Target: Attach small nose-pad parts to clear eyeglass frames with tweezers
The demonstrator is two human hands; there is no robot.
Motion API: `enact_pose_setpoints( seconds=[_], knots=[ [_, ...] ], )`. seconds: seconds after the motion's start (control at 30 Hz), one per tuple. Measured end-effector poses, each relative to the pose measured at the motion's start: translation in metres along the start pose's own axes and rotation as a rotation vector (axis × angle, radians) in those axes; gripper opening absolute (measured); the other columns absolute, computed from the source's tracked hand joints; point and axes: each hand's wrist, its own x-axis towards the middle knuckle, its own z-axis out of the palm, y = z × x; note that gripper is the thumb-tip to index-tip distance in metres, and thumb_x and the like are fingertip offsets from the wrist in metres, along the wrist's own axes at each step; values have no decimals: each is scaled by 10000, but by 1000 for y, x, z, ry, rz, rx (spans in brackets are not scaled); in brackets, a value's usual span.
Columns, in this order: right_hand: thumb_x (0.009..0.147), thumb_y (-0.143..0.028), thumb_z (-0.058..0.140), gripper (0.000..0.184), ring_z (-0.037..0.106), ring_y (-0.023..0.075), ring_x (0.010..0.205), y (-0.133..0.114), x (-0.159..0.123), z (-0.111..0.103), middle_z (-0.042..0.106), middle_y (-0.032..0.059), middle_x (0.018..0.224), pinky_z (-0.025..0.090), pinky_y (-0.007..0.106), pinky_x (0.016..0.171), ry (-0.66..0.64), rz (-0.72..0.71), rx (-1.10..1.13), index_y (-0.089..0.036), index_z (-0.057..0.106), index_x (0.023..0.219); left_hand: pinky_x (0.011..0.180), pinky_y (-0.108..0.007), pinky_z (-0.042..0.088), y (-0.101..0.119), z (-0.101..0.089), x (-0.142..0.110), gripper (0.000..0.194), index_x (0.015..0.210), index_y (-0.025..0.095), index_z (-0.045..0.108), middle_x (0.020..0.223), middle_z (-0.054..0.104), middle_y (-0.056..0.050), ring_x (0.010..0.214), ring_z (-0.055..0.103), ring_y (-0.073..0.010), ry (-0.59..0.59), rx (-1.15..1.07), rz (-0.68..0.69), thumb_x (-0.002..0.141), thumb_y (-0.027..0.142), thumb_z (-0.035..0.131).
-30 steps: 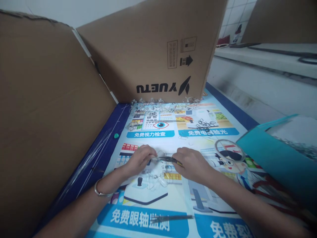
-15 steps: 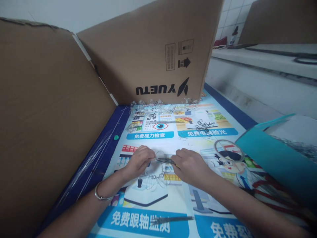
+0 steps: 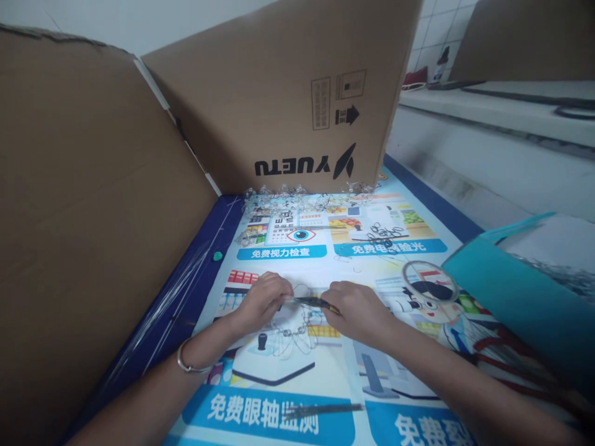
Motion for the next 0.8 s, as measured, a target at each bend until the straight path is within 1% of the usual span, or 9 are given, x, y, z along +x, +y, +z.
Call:
enact_pose_setpoints(
  seconds=[0.27, 0.4, 0.47, 0.6, 0.8],
  knots=[
    [797, -235, 431, 172, 523, 130, 670, -1, 1, 0, 586, 9, 722, 259, 237, 553, -25, 11, 52, -193, 574, 712, 765, -314, 380, -1, 0, 0, 123, 843, 171, 502, 805, 582, -47, 766, 517, -148, 0, -49, -27, 880, 189, 385],
    [778, -238, 448, 164, 511, 116, 626, 1, 2, 0, 571, -7, 675, 232, 227, 518, -81, 51, 138, -189, 548, 657, 765, -308, 379, -1, 0, 0, 122, 838, 173, 508, 792, 579, -39, 758, 515, -142, 17, -76, -63, 883, 198, 397],
    [781, -237, 446, 167, 510, 111, 626, 2, 3, 0, 563, -7, 675, 238, 222, 519, -95, 67, 165, -186, 545, 656, 765, -304, 381, -1, -1, 1, 124, 828, 174, 505, 793, 576, -37, 762, 512, -140, 24, -86, -81, 884, 200, 397],
    [800, -241, 436, 172, 522, 118, 686, 2, 3, -1, 560, 4, 719, 282, 220, 569, -60, 72, 166, -185, 566, 701, 758, -294, 386, 1, -1, 1, 129, 810, 173, 500, 794, 572, -38, 772, 509, -140, 48, -98, -111, 885, 208, 402],
    [801, -244, 432, 174, 519, 141, 731, 1, 1, -1, 563, 17, 742, 307, 237, 603, 1, 38, 103, -193, 580, 725, 747, -300, 391, 2, -2, 3, 148, 793, 172, 497, 779, 574, -42, 759, 512, -142, 65, -104, -102, 888, 220, 394]
  ],
)
